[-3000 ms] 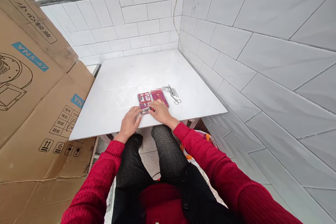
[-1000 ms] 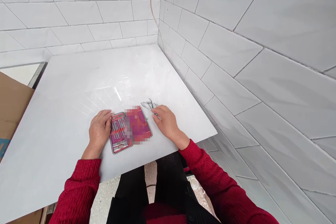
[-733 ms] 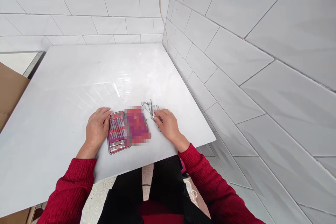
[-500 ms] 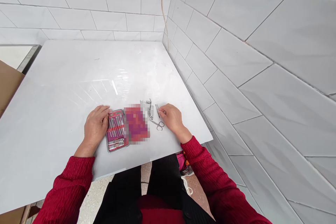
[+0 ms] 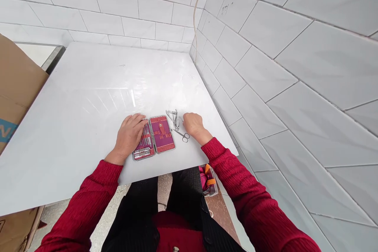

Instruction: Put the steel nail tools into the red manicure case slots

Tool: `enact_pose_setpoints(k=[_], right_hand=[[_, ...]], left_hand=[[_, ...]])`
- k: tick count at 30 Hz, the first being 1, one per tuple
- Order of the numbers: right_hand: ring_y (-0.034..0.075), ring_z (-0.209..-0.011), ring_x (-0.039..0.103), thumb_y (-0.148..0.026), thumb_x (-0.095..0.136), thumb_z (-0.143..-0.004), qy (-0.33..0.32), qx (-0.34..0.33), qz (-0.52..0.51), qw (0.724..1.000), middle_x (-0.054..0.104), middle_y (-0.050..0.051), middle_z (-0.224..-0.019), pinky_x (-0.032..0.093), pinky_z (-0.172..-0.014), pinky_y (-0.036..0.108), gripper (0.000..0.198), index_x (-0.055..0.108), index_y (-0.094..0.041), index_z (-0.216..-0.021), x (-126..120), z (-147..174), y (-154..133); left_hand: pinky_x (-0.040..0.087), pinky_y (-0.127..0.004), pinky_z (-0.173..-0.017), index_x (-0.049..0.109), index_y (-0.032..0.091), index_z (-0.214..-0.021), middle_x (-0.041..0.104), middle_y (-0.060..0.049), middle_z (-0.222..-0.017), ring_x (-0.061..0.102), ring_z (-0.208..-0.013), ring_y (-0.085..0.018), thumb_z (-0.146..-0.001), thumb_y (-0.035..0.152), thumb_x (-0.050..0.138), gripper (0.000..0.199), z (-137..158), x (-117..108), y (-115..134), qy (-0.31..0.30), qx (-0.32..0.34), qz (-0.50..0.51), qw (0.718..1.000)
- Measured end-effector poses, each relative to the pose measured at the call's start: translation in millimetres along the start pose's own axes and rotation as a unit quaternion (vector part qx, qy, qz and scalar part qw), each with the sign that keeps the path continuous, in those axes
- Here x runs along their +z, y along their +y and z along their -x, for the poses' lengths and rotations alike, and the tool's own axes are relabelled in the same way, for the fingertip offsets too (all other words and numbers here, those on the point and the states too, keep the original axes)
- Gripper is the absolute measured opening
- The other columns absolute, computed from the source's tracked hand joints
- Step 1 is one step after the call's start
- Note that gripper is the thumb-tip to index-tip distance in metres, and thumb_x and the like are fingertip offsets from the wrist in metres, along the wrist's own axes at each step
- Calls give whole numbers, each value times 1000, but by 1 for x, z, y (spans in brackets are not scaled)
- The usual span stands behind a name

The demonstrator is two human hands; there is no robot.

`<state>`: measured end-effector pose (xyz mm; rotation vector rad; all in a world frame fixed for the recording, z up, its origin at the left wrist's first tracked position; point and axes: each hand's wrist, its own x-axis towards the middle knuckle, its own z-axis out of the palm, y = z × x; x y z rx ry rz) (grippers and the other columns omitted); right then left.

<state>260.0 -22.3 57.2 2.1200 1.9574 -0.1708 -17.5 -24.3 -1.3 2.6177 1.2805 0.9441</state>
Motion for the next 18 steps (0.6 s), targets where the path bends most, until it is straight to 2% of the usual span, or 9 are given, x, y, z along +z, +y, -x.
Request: enact_pose_setpoints(k=[2, 6, 10, 13, 16, 18], right_hand=[[27, -104, 73, -9, 58, -91, -5, 9, -9, 1000, 76, 19, -110, 51, -78, 30, 26, 77, -14, -109, -1, -3, 0], [27, -104, 73, -17, 61, -92, -20, 15, -8, 1000, 77, 19, -108, 51, -77, 29, 27, 76, -13, -114, -1, -5, 3], [27, -105, 73, -17, 65, -89, -5, -24, 41, 999, 76, 20, -107, 50, -82, 29, 26, 76, -11, -112, 3, -3, 1], [28, -107, 71, -14, 67, -86, 2, -40, 60, 997, 76, 21, -106, 49, -85, 28, 25, 76, -10, -108, 5, 0, -4], [27, -104, 71, -15, 65, -86, 7, -44, 70, 997, 76, 21, -105, 48, -81, 28, 22, 76, -10, -104, 3, 5, -3], [25, -98, 72, -16, 61, -87, 16, -30, 45, 998, 77, 18, -101, 47, -75, 28, 19, 75, -11, -100, 3, 10, 3]], left_hand=[[38, -52, -116, 69, 25, -113, 67, -6, -131, 54, -133, -27, -102, 22, 36, 35, 0, 0, 4, -18, 16, 7, 1000], [44, -51, -107, 67, 22, -115, 67, -9, -127, 57, -124, -29, -103, 29, 37, 33, 1, -1, 2, 5, -15, 8, 1000], [50, -47, -94, 66, 19, -112, 69, -11, -115, 62, -107, -29, -102, 30, 39, 31, 3, 0, -3, -12, -40, 19, 999], [51, -46, -90, 67, 18, -107, 70, -10, -109, 63, -103, -28, -102, 26, 37, 31, 4, 1, -4, -17, -42, 28, 999], [53, -44, -86, 68, 19, -105, 71, -9, -108, 64, -100, -26, -101, 23, 36, 32, 5, 0, -4, 9, -58, 50, 997], [53, -46, -90, 69, 20, -105, 70, -10, -114, 63, -106, -27, -101, 22, 37, 32, 6, -3, -2, 36, -52, 49, 997]])
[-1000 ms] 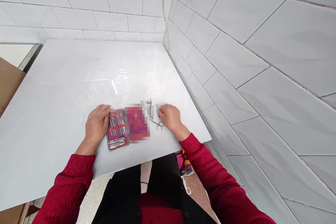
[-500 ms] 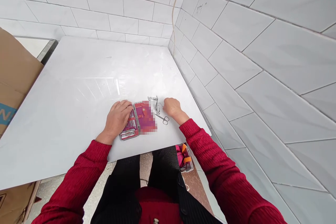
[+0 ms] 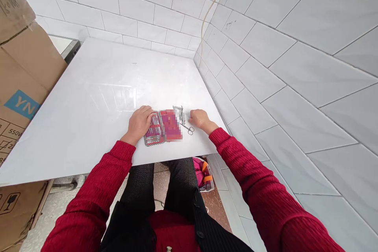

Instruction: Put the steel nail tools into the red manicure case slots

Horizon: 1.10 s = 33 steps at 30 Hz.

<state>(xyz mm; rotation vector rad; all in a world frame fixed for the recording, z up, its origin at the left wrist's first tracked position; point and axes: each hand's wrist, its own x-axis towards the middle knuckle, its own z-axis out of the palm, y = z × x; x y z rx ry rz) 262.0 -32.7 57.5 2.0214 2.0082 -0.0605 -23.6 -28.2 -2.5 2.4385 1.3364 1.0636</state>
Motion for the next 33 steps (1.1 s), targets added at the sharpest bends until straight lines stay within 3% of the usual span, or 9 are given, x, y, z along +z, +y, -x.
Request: enact_pose_setpoints(k=[3, 5, 8, 11, 14, 16, 18, 27, 33], right_hand=[[19, -83, 69, -15, 59, -85, 51, 28, -144, 988, 76, 10, -90, 43, -66, 26, 11, 70, -15, -85, 6, 8, 11], [15, -72, 65, -15, 60, -82, 89, 15, -285, 954, 73, 5, -80, 42, -61, 24, 9, 63, -17, -74, 15, 13, 15], [11, -53, 55, -21, 65, -77, 64, -20, -504, 861, 65, 0, -63, 40, -51, 22, 13, 55, -19, -68, 31, 16, 9], [10, -46, 52, -29, 73, -69, 14, -48, -649, 759, 61, -4, -55, 39, -44, 21, 19, 58, -20, -76, 42, 14, -6], [11, -49, 57, -28, 78, -62, 32, -77, -706, 703, 65, -5, -59, 41, -44, 20, 44, 64, -18, -102, 45, 7, -22], [11, -50, 58, -29, 78, -61, 49, -92, -716, 690, 67, -6, -63, 41, -44, 20, 62, 63, -18, -120, 46, 2, -29], [11, -49, 57, -30, 77, -63, 63, -100, -717, 687, 66, -6, -64, 39, -43, 20, 67, 63, -17, -127, 48, -4, -34], [9, -49, 52, -32, 73, -70, 85, -91, -713, 690, 66, -2, -68, 34, -39, 20, 41, 73, -18, -108, 55, -17, -37], [10, -51, 51, -37, 74, -72, 105, -85, -732, 668, 65, -1, -70, 34, -39, 20, 39, 74, -18, -105, 61, -20, -38]], left_hand=[[46, -53, -107, 69, 21, -109, 68, -11, -125, 58, -121, -29, -103, 22, 37, 33, 12, -4, 9, 35, 36, -26, 998], [39, -54, -115, 69, 22, -113, 69, -10, -127, 56, -128, -28, -105, 21, 36, 34, 28, -6, 21, 35, 69, -36, 996], [41, -50, -115, 69, 21, -115, 69, -9, -130, 57, -129, -26, -106, 21, 38, 32, 60, -7, 41, 5, 125, -58, 990], [47, -46, -109, 68, 18, -122, 69, -9, -132, 58, -128, -26, -106, 21, 42, 30, 86, -6, 59, -36, 150, -65, 986], [48, -48, -107, 67, 15, -126, 68, -11, -134, 58, -130, -29, -104, 19, 46, 30, 99, -3, 72, -65, 158, -93, 981], [45, -51, -111, 67, 13, -125, 68, -11, -134, 59, -130, -31, -104, 18, 47, 30, 101, -1, 78, -63, 155, -122, 978], [40, -55, -116, 67, 13, -125, 68, -12, -134, 59, -130, -32, -104, 19, 47, 30, 102, 0, 83, -57, 149, -144, 977], [35, -55, -120, 65, 13, -132, 62, -13, -144, 54, -138, -30, -105, 22, 46, 33, 101, 5, 94, -83, 154, -168, 970], [38, -51, -118, 64, 13, -133, 61, -11, -147, 55, -137, -29, -106, 23, 46, 34, 98, 7, 93, -106, 154, -172, 967]])
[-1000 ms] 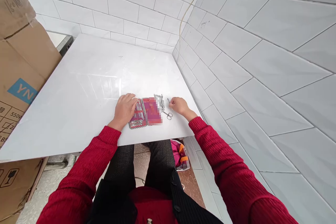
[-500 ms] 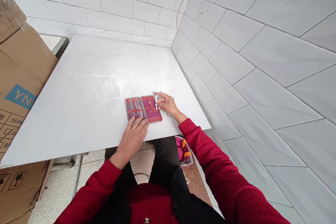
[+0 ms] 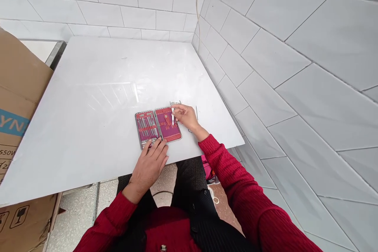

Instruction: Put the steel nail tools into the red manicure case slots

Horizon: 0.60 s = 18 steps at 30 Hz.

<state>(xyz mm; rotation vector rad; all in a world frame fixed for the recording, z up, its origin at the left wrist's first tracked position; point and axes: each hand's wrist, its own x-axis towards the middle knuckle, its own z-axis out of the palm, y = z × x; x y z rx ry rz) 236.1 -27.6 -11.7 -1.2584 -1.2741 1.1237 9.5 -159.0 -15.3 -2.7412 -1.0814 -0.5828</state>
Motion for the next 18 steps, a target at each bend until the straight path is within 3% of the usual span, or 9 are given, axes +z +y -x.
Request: enact_pose_setpoints(k=[8, 13, 18], right_hand=[[11, -56, 55, -34, 71, -77, -6, -30, 14, 999, 66, -2, -70, 49, -56, 26, 31, 77, -19, -104, 4, -4, -1], [12, -56, 56, -32, 70, -80, 4, -27, 34, 999, 67, 0, -72, 50, -60, 28, 20, 78, -22, -95, 4, -3, 0], [12, -56, 56, -34, 73, -77, 8, -14, 9, 1000, 68, -1, -74, 48, -56, 26, 23, 75, -20, -94, 4, -4, 2]], left_hand=[[37, -53, -119, 65, 14, -132, 59, -13, -149, 54, -138, -30, -103, 19, 49, 33, -2, -2, 1, -5, 7, 5, 1000], [38, -54, -119, 63, 16, -135, 58, -13, -149, 55, -138, -31, -102, 17, 48, 36, -2, -1, 0, -10, 14, 9, 1000], [36, -54, -121, 62, 17, -136, 58, -12, -149, 54, -139, -31, -101, 16, 50, 37, -3, -2, 0, -10, 3, 28, 1000]])
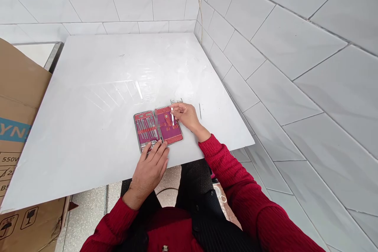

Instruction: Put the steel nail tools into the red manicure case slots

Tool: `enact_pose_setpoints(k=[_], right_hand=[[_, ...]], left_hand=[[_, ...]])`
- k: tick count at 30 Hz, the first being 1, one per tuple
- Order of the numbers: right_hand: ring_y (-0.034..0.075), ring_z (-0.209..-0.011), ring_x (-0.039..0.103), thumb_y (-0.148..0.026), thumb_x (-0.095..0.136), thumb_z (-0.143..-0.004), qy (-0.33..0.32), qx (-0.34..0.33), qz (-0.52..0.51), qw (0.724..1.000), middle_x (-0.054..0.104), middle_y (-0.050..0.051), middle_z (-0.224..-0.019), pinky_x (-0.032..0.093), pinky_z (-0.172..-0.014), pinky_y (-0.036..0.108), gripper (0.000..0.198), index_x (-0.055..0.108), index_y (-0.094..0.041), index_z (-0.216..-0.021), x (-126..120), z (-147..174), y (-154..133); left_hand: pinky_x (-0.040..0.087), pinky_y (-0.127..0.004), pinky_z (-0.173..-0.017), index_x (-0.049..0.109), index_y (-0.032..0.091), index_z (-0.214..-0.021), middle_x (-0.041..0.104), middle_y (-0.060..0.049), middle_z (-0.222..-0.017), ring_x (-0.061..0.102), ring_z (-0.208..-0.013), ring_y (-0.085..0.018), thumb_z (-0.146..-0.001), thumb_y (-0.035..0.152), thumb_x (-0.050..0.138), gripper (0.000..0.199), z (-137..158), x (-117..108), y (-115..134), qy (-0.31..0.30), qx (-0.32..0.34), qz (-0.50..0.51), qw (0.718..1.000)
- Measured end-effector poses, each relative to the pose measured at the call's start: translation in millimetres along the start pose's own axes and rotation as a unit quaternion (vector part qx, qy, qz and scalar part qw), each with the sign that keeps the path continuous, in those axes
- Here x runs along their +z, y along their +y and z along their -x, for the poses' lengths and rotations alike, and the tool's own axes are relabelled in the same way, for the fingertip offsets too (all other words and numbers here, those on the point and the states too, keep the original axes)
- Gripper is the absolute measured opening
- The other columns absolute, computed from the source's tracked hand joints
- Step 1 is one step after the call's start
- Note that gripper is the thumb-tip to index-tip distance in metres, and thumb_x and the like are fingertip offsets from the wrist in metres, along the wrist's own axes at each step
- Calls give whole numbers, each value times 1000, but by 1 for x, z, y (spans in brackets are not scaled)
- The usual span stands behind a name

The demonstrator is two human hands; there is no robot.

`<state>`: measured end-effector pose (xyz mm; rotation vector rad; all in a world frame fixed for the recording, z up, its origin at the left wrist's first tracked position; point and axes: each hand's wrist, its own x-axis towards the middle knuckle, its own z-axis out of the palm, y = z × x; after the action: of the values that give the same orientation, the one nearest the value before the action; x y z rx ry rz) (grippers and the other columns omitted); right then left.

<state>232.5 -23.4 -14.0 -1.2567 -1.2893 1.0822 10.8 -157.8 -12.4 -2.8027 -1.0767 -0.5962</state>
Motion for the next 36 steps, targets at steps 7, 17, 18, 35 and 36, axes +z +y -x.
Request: enact_pose_setpoints(k=[7, 17, 18, 35, 36], right_hand=[[8, -55, 55, -41, 81, -72, -4, 29, -116, 993, 69, -1, -78, 35, -44, 20, 39, 70, -19, -103, -3, 0, -13], [4, -49, 40, -41, 88, -67, -211, 38, -261, 941, 69, -2, -73, 28, -43, 19, 36, 73, -19, -90, -3, 19, -37], [5, -50, 41, -41, 89, -66, -223, 39, -265, 937, 68, -2, -72, 29, -44, 19, 36, 73, -19, -89, -1, 23, -38], [7, -48, 50, -49, 86, -72, -207, 29, -124, 970, 61, -3, -56, 41, -47, 20, 36, 75, -17, -84, -3, 68, -62], [8, -48, 50, -50, 85, -72, -197, 30, -112, 974, 60, -3, -54, 42, -47, 21, 36, 75, -17, -82, -3, 67, -62]], left_hand=[[34, -55, -122, 65, 17, -130, 60, -12, -148, 54, -139, -30, -101, 14, 50, 33, 0, -2, 2, 8, -4, 14, 1000], [54, -43, -105, 70, 23, -122, 73, -7, -127, 67, -121, -23, -106, 40, 46, 33, -51, -21, -1, 114, -275, 348, 889], [54, -42, -105, 72, 23, -120, 74, -6, -125, 67, -120, -23, -105, 42, 47, 35, -56, -22, 0, 109, -287, 370, 877], [55, -33, -82, 76, 21, -74, 80, -1, -89, 72, -87, -23, -92, 51, 62, 38, -56, -21, 15, 31, -324, 483, 813], [56, -33, -81, 77, 21, -78, 80, -1, -90, 73, -87, -23, -94, 51, 60, 38, -55, -19, 16, 35, -318, 469, 823]])
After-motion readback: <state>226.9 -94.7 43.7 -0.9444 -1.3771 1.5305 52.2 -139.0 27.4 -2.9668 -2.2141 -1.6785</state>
